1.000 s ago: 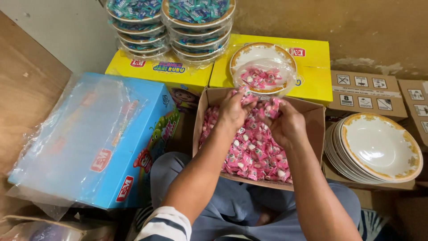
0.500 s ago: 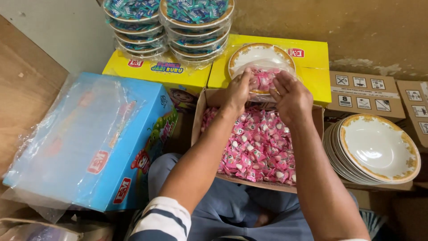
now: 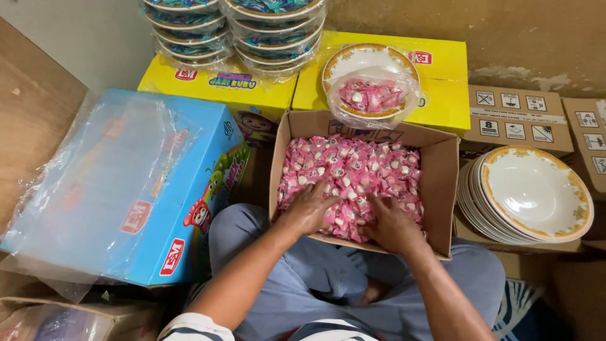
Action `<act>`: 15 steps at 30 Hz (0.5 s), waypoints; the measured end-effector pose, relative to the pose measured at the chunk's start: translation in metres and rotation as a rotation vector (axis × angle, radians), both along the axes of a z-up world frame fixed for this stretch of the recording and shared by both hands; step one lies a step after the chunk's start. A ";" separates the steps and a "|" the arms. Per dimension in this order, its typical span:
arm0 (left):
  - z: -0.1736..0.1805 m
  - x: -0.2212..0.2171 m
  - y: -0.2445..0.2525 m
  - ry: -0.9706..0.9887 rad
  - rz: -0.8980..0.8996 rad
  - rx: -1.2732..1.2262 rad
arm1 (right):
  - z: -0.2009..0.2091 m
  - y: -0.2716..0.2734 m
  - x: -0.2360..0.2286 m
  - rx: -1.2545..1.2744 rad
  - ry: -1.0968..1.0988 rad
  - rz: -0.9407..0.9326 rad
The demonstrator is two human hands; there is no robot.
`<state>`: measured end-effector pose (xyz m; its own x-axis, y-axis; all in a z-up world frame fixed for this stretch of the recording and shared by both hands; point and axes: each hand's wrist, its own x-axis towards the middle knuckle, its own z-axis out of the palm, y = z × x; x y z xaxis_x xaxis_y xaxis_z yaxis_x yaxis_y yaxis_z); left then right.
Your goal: Packing pink and blue candies into boxes and containers for shipping
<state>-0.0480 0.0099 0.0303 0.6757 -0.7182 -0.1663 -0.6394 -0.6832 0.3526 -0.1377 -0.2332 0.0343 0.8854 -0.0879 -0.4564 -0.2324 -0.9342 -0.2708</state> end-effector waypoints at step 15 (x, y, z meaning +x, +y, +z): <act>-0.021 0.046 -0.003 0.422 0.846 -0.912 | 0.036 0.007 0.012 0.553 -0.475 -0.513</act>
<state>-0.0016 0.0074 0.0089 0.9853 -0.0668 -0.1574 0.1386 -0.2271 0.9640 -0.1253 -0.2263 0.0702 0.9042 -0.4016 -0.1454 -0.3342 -0.4534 -0.8263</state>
